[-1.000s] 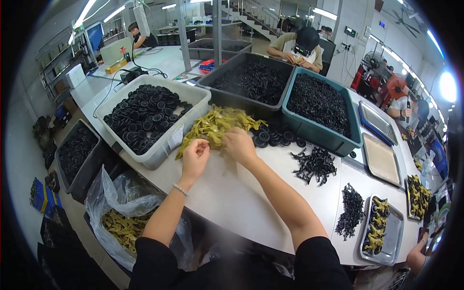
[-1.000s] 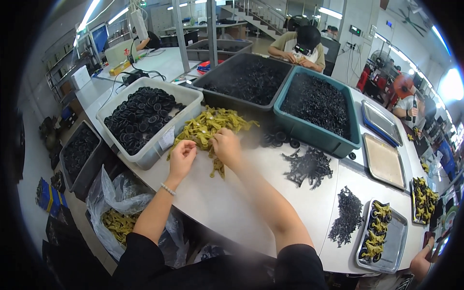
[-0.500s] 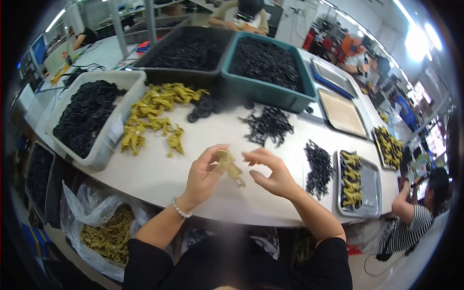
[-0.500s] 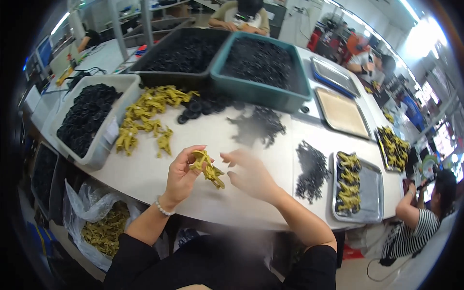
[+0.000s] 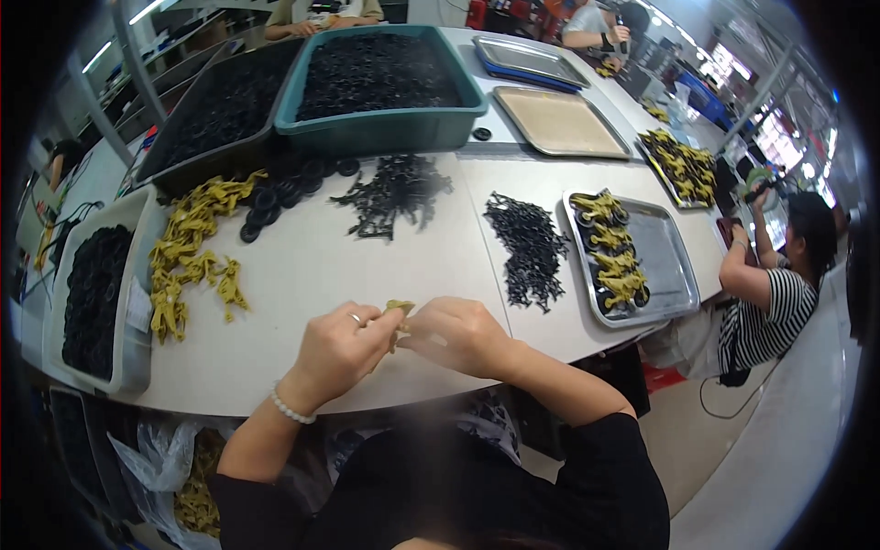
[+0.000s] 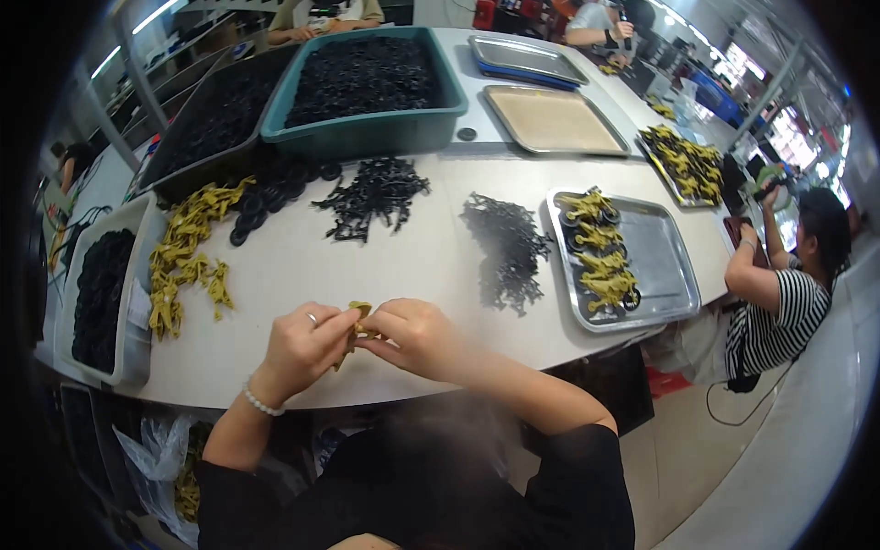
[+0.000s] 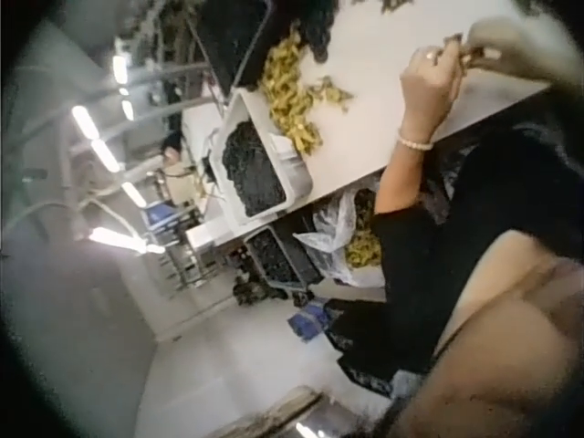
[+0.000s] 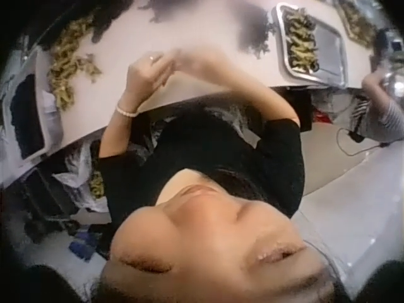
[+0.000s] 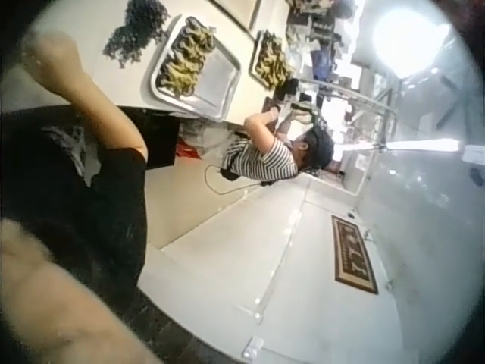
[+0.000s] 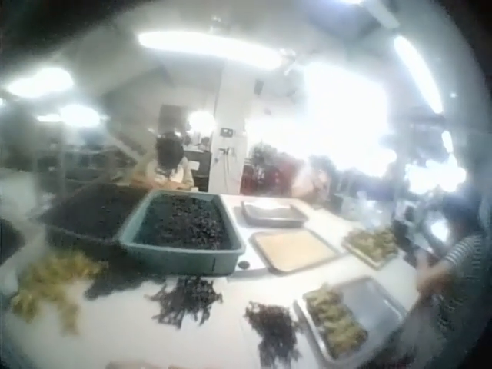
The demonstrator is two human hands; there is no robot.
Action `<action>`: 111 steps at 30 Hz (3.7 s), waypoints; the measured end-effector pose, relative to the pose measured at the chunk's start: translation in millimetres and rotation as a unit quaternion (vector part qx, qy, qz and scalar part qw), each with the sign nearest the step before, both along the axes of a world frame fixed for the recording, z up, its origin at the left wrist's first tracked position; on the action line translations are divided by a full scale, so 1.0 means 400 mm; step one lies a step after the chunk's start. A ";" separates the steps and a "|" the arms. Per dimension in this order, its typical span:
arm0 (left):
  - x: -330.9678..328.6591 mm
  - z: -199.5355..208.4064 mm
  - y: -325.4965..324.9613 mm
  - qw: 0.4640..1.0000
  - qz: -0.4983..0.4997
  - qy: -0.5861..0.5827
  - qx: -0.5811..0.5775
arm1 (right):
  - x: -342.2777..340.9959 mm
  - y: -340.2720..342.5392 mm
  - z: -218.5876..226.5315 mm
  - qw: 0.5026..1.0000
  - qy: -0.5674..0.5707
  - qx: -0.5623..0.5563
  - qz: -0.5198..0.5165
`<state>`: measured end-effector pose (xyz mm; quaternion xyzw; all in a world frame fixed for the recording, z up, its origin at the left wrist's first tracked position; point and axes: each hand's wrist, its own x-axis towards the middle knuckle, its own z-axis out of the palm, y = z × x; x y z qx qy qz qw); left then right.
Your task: The person assembles a plastic toy motorcycle by hand, attaching plastic wheels, handlebars, plastic fairings, and exhaust pipes to a toy motorcycle chassis.
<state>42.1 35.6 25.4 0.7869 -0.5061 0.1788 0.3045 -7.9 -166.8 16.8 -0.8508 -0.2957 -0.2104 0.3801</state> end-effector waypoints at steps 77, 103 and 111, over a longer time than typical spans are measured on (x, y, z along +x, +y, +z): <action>-0.101 -0.114 -0.019 0.989 -0.004 0.140 0.053 | 0.063 -0.107 -0.008 0.932 0.353 -0.068 0.044; -0.096 -0.108 -0.027 0.990 -0.016 0.125 0.060 | 0.105 -0.118 -0.014 0.920 0.354 -0.144 0.086; -0.096 -0.113 -0.029 0.992 -0.015 0.101 0.070 | 0.118 -0.140 -0.015 0.885 0.445 -0.085 0.104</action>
